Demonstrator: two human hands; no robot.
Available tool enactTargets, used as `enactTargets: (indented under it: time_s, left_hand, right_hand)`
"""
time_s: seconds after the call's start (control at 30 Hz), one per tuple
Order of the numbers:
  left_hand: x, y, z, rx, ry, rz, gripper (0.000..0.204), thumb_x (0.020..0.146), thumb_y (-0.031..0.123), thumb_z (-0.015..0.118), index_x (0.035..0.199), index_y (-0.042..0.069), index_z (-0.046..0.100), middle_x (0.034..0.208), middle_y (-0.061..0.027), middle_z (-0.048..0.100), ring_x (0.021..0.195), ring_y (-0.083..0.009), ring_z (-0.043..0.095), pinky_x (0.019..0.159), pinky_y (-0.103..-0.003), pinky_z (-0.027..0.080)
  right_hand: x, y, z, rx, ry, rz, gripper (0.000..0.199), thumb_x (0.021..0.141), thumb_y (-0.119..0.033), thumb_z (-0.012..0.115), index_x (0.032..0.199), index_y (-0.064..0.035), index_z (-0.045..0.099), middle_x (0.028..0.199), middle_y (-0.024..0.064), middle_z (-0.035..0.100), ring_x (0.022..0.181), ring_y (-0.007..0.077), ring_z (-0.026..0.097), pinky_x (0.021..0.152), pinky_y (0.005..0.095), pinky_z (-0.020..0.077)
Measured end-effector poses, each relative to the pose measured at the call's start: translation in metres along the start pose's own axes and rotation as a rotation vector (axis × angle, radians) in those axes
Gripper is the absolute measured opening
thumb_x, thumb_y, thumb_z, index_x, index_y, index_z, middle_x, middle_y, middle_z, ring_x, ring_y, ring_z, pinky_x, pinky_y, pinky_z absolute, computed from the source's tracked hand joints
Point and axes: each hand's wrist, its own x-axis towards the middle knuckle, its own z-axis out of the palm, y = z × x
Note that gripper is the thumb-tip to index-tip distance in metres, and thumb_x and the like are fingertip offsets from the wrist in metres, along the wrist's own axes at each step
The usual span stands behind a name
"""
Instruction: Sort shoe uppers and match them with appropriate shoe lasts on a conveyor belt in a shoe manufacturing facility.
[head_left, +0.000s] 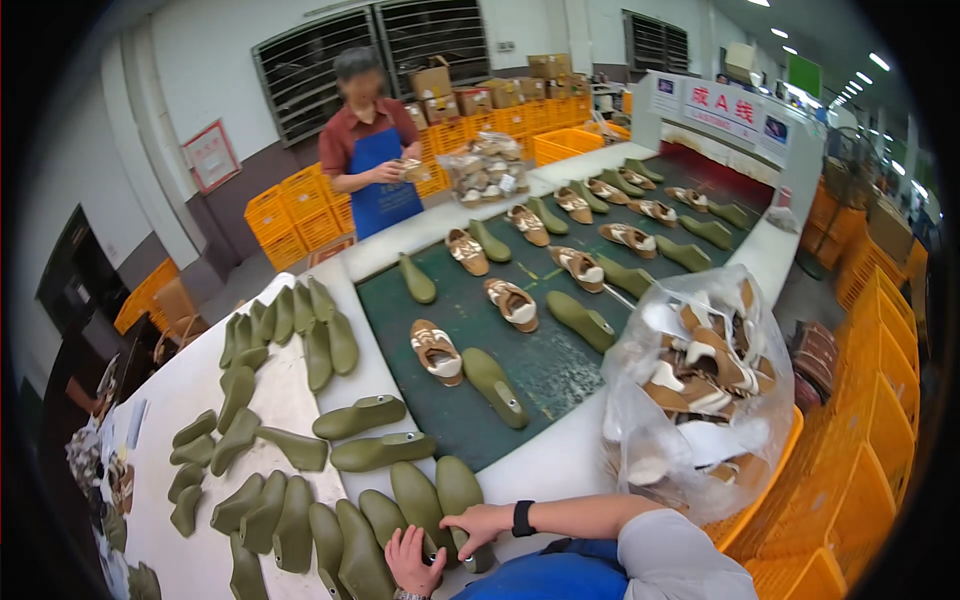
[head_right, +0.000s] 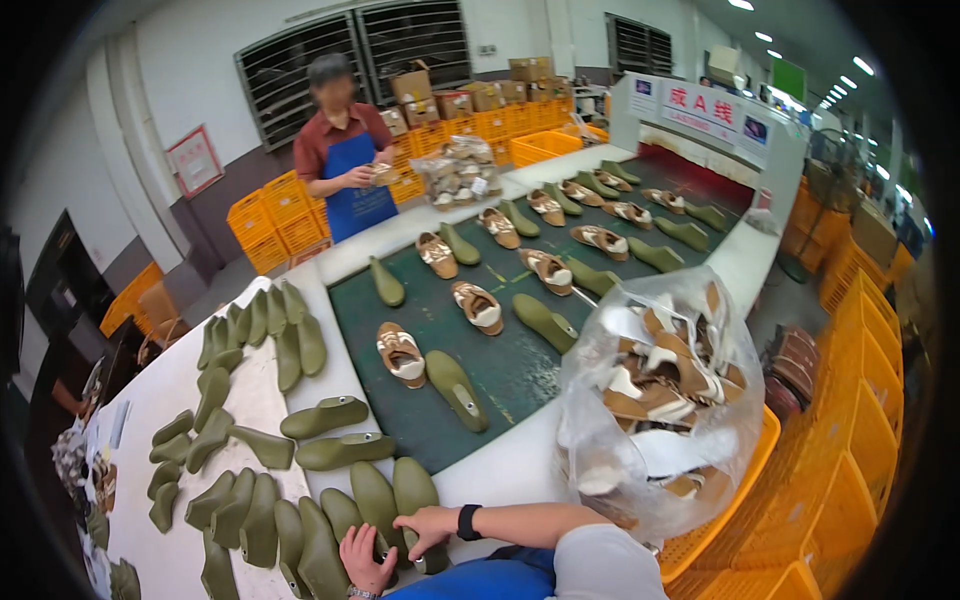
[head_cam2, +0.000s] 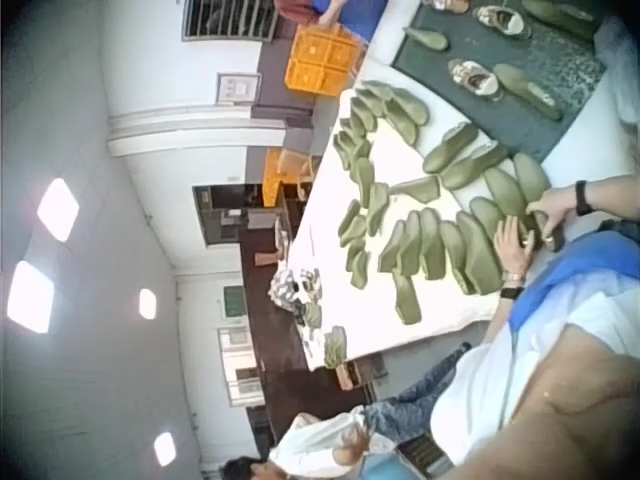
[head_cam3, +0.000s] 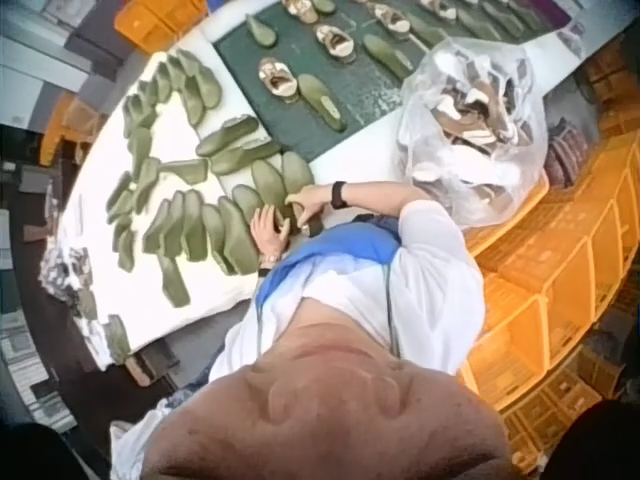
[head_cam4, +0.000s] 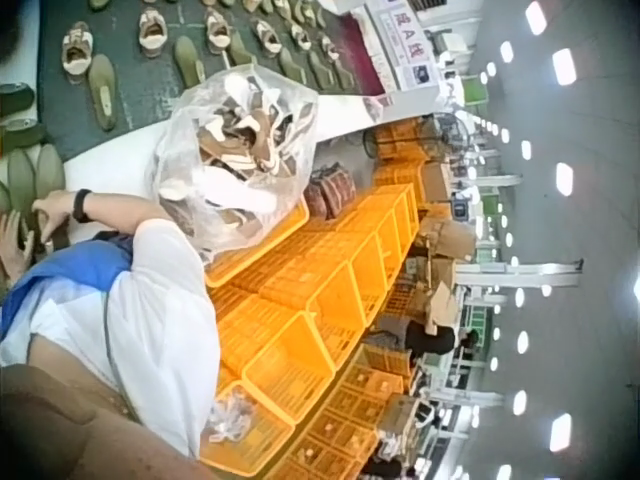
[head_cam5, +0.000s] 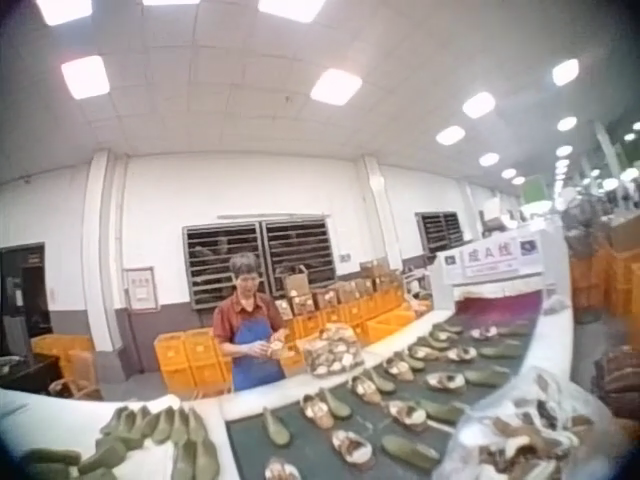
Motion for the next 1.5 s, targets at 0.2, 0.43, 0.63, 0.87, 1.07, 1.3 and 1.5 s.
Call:
enactTargets:
  time_s: [0.2,0.43,0.63,0.87,1.07,1.3,1.5]
  left_hand:
    - [0.006,0.003,0.001,-0.091,0.083,0.042,0.043,0.073,0.025,0.069,0.109,0.003,0.06,0.111,-0.0151,0.06,0.109,-0.0349,0.051,0.095,-0.044,0.038]
    - [0.008,0.009,0.002,-0.13,0.105,0.029,0.037,0.074,0.023,0.069,0.105,0.003,0.061,0.108,-0.0148,0.061,0.105,-0.0341,0.053,0.093,-0.044,0.04]
    - [0.008,0.008,-0.002,-0.053,0.093,0.055,0.037,0.075,0.022,0.067,0.105,0.002,0.06,0.107,-0.0158,0.061,0.101,-0.0336,0.055,0.089,-0.042,0.041]
    - [0.007,0.007,0.001,-0.049,0.007,0.028,0.039,0.078,0.026,0.063,0.111,0.004,0.058,0.115,-0.014,0.059,0.103,-0.0305,0.056,0.092,-0.045,0.038]
    - [0.0,0.003,0.0,0.014,-0.083,-0.039,0.047,0.08,0.032,0.062,0.117,0.003,0.055,0.12,-0.0142,0.057,0.108,-0.0295,0.054,0.096,-0.045,0.036]
    - [0.01,0.0,0.016,-0.043,-0.087,-0.045,0.054,0.073,0.031,0.068,0.117,0.005,0.053,0.119,-0.0126,0.056,0.107,-0.0264,0.053,0.096,-0.042,0.033]
    - [0.003,-0.001,0.016,-0.054,-0.059,-0.082,0.052,0.073,0.026,0.069,0.117,0.005,0.054,0.119,-0.0126,0.057,0.104,-0.0261,0.055,0.095,-0.043,0.034]
  right_hand:
    - [-0.005,0.004,0.004,-0.022,0.01,-0.004,0.084,0.068,-0.046,0.071,0.134,-0.0106,0.032,0.076,0.0178,0.062,0.054,0.0282,0.061,0.05,0.0343,0.0498]
    - [-0.005,0.012,0.01,-0.012,0.025,0.01,0.088,0.067,-0.044,0.073,0.136,-0.0102,0.03,0.079,0.0186,0.062,0.053,0.0284,0.061,0.049,0.034,0.0509]
    - [0.003,0.017,0.016,0.006,0.069,-0.038,0.087,0.065,-0.044,0.074,0.133,-0.0088,0.033,0.07,0.0177,0.061,0.056,0.0299,0.06,0.053,0.0356,0.0481]
    - [0.009,0.025,0.019,0.029,0.067,-0.018,0.086,0.063,-0.038,0.076,0.132,-0.0079,0.033,0.076,0.0195,0.061,0.057,0.0289,0.062,0.048,0.0365,0.054]
    - [0.009,0.021,0.022,-0.081,0.097,-0.075,0.089,0.063,-0.056,0.074,0.13,-0.008,0.041,0.099,0.0203,0.064,0.09,0.0359,0.061,0.077,0.0391,0.0478]
    - [0.003,0.034,0.018,-0.047,0.146,-0.092,0.086,0.065,-0.053,0.072,0.13,-0.0104,0.036,0.078,0.0212,0.063,0.076,0.0375,0.062,0.067,0.042,0.0481]
    - [-0.006,0.019,0.008,-0.07,0.048,-0.027,0.084,0.069,-0.056,0.069,0.132,-0.012,0.035,0.084,0.0224,0.063,0.08,0.0392,0.061,0.071,0.0423,0.0483]
